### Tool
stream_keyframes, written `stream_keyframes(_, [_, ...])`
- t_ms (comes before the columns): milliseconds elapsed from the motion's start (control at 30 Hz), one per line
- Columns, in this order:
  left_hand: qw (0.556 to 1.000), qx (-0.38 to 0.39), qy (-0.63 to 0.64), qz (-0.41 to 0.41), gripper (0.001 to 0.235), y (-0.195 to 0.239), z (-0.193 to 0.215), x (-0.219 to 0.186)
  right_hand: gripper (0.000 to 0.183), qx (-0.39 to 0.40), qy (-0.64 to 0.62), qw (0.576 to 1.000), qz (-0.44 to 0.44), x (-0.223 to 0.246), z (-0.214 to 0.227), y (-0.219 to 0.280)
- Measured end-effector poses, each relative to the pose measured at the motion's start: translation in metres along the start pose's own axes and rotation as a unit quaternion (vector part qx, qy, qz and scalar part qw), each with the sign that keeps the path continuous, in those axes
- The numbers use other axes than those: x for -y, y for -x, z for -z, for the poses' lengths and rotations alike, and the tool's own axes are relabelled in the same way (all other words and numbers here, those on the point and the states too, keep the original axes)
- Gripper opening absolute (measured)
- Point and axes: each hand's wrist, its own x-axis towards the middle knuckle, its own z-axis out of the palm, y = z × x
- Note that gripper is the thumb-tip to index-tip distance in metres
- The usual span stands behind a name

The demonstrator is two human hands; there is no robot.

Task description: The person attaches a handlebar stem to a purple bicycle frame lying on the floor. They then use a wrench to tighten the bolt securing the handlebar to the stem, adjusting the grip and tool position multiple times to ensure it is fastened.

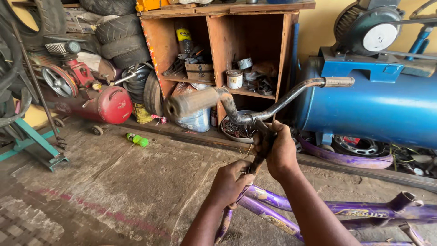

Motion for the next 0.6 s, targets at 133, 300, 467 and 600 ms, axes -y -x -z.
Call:
stream_keyframes(133, [0.999, -0.037, 0.003, 0.024, 0.029, -0.010, -0.001, 0.007, 0.040, 0.014, 0.001, 1.000, 0.022, -0.006, -0.002, -0.002])
stream_keyframes(300, [0.974, -0.107, -0.082, -0.182, 0.029, -0.027, -0.013, 0.052, 0.041, 0.001, 0.003, 1.000, 0.031, -0.016, -0.001, -0.005])
stream_keyframes(467, [0.829, 0.007, 0.509, -0.231, 0.063, -0.052, -0.018, 0.098, 0.039, 0.022, -0.049, 0.998, 0.030, -0.018, 0.002, -0.009])
stream_keyframes(600, [0.988, -0.006, 0.154, -0.007, 0.033, -0.056, -0.014, 0.099, 0.045, 0.031, -0.059, 0.997, 0.047, -0.021, 0.005, -0.013])
